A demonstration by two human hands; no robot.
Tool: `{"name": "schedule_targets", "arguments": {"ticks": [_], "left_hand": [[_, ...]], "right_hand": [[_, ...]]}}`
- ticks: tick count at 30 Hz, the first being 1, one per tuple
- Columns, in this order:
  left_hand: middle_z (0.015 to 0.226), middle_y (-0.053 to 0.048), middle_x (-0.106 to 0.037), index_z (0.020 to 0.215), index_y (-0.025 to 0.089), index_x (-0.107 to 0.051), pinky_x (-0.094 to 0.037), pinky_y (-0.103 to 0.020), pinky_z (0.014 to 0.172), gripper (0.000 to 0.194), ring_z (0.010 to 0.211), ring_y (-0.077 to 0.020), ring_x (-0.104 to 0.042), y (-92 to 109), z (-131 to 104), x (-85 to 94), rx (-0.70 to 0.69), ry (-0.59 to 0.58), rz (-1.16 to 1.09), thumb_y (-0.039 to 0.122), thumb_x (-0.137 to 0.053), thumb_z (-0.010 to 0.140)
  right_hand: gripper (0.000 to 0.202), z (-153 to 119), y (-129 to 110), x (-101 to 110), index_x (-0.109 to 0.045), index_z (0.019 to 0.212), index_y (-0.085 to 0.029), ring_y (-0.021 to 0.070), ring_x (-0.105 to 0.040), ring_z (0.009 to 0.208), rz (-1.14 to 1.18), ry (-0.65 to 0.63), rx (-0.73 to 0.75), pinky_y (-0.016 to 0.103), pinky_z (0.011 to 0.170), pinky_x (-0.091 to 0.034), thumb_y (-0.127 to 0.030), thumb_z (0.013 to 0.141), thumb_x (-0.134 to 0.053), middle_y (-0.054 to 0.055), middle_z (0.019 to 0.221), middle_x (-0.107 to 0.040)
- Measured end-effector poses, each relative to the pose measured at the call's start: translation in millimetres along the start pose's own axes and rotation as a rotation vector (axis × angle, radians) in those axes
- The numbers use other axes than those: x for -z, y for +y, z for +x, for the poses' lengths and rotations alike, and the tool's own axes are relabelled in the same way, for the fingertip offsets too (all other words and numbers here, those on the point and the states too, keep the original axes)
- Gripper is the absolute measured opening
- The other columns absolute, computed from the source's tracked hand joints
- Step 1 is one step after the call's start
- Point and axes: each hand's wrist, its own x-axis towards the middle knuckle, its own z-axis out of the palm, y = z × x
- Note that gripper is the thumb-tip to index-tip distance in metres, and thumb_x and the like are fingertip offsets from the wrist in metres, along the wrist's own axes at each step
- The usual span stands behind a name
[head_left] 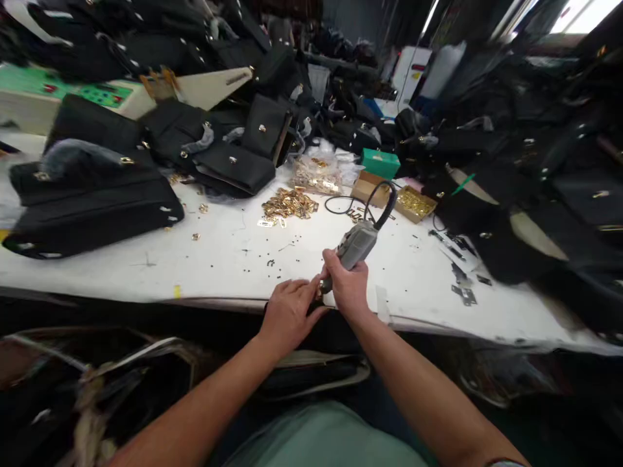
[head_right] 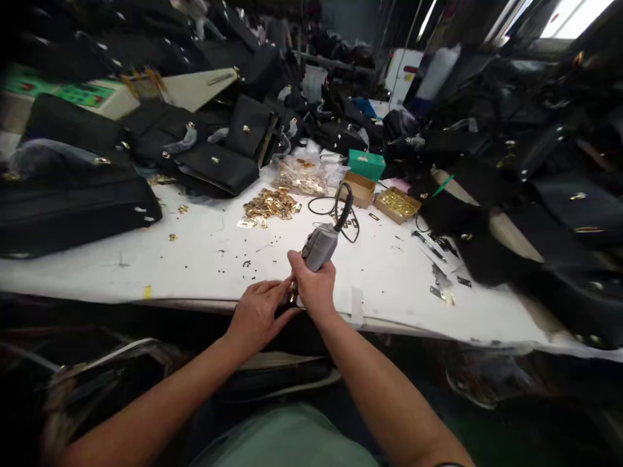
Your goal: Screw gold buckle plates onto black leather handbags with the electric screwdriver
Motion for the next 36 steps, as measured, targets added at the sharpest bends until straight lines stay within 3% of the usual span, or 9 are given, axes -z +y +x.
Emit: {"name": "schedule_targets", "arguments": {"ticks": [10, 20, 24, 26, 28, 31, 33, 36], "left_hand": [[0.105, -0.01, -0.072, 0.111, 0.017, -0.062, -0.045, -0.046, 0.098, 0.031, 0.108, -0.028, -0.063, 1, 2, -2.0, 0.0, -0.004, -0.006, 0.041, -0.065, 0.092], [0.11, -0.009, -0.071, 0.119, 0.018, -0.062, -0.045, -0.045, 0.098, 0.042, 0.107, -0.0276, -0.063, 0, 1, -3.6, 0.034, 0.017, -0.036, 0.044, -0.071, 0.087], [0.116, -0.009, -0.07, 0.134, 0.017, -0.054, -0.046, -0.046, 0.098, 0.059, 0.11, -0.0281, -0.062, -1, -1, -3.9, 0.047, 0.041, -0.035, 0.039, -0.077, 0.084], [0.12, -0.01, -0.068, 0.137, 0.017, -0.052, -0.047, -0.046, 0.099, 0.064, 0.113, -0.0283, -0.06, -1, -1, -3.1, 0.047, 0.051, -0.027, 0.038, -0.078, 0.083], [0.121, -0.01, -0.067, 0.131, 0.018, -0.057, -0.047, -0.046, 0.099, 0.057, 0.115, -0.0289, -0.058, 0, 0, -0.8, 0.042, 0.053, -0.011, 0.04, -0.077, 0.082], [0.112, -0.009, -0.068, 0.107, 0.02, -0.068, -0.049, -0.044, 0.093, 0.031, 0.108, -0.0284, -0.059, 2, 1, 5.3, 0.005, 0.04, 0.034, 0.041, -0.073, 0.086], [0.105, -0.007, -0.069, 0.097, 0.022, -0.07, -0.05, -0.044, 0.087, 0.021, 0.102, -0.0277, -0.061, 1, 0, 8.0, -0.044, 0.058, 0.078, 0.041, -0.07, 0.089], [0.098, -0.005, -0.071, 0.092, 0.025, -0.07, -0.052, -0.041, 0.079, 0.021, 0.094, -0.0263, -0.065, -12, 0, 3.1, -0.163, 0.14, 0.093, 0.045, -0.065, 0.091]], "right_hand": [[0.031, -1, 10, -1, -0.056, 0.06, -0.018, 0.0108, -0.048, 0.049, -0.273, -0.178, 0.136, 0.023, 0.05, -0.042, -0.039, 0.075, -0.073, -0.003, 0.054, -0.054], [0.037, 5, 8, -2, -0.062, 0.065, -0.017, 0.0126, -0.052, 0.052, -0.187, -0.238, 0.091, 0.025, 0.052, -0.045, -0.048, 0.07, -0.08, -0.002, 0.056, -0.058], [0.042, 5, 5, 0, -0.061, 0.068, -0.016, 0.0126, -0.052, 0.048, -0.07, -0.27, 0.039, 0.025, 0.048, -0.045, -0.055, 0.073, -0.078, -0.001, 0.054, -0.058], [0.045, 9, -1, 4, -0.06, 0.07, -0.017, 0.0122, -0.052, 0.047, 0.004, -0.218, 0.044, 0.024, 0.047, -0.044, -0.059, 0.078, -0.073, -0.001, 0.054, -0.058], [0.046, 18, -10, 10, -0.061, 0.076, -0.016, 0.0122, -0.052, 0.047, 0.007, -0.11, 0.081, 0.024, 0.048, -0.044, -0.062, 0.081, -0.067, 0.0, 0.056, -0.058], [0.048, 36, -24, 25, -0.064, 0.091, -0.016, 0.0141, -0.053, 0.052, -0.229, -0.006, 0.145, 0.026, 0.051, -0.045, -0.064, 0.082, -0.064, 0.0, 0.062, -0.06], [0.044, 45, -27, 39, -0.064, 0.101, -0.019, 0.0168, -0.058, 0.063, -0.527, -0.055, 0.202, 0.028, 0.061, -0.048, -0.06, 0.085, -0.062, 0.001, 0.074, -0.064], [0.033, 53, -19, 56, -0.064, 0.116, -0.024, 0.0214, -0.063, 0.088, -0.96, -0.226, 0.271, 0.034, 0.079, -0.049, -0.042, 0.09, -0.057, 0.005, 0.102, -0.069]]}}
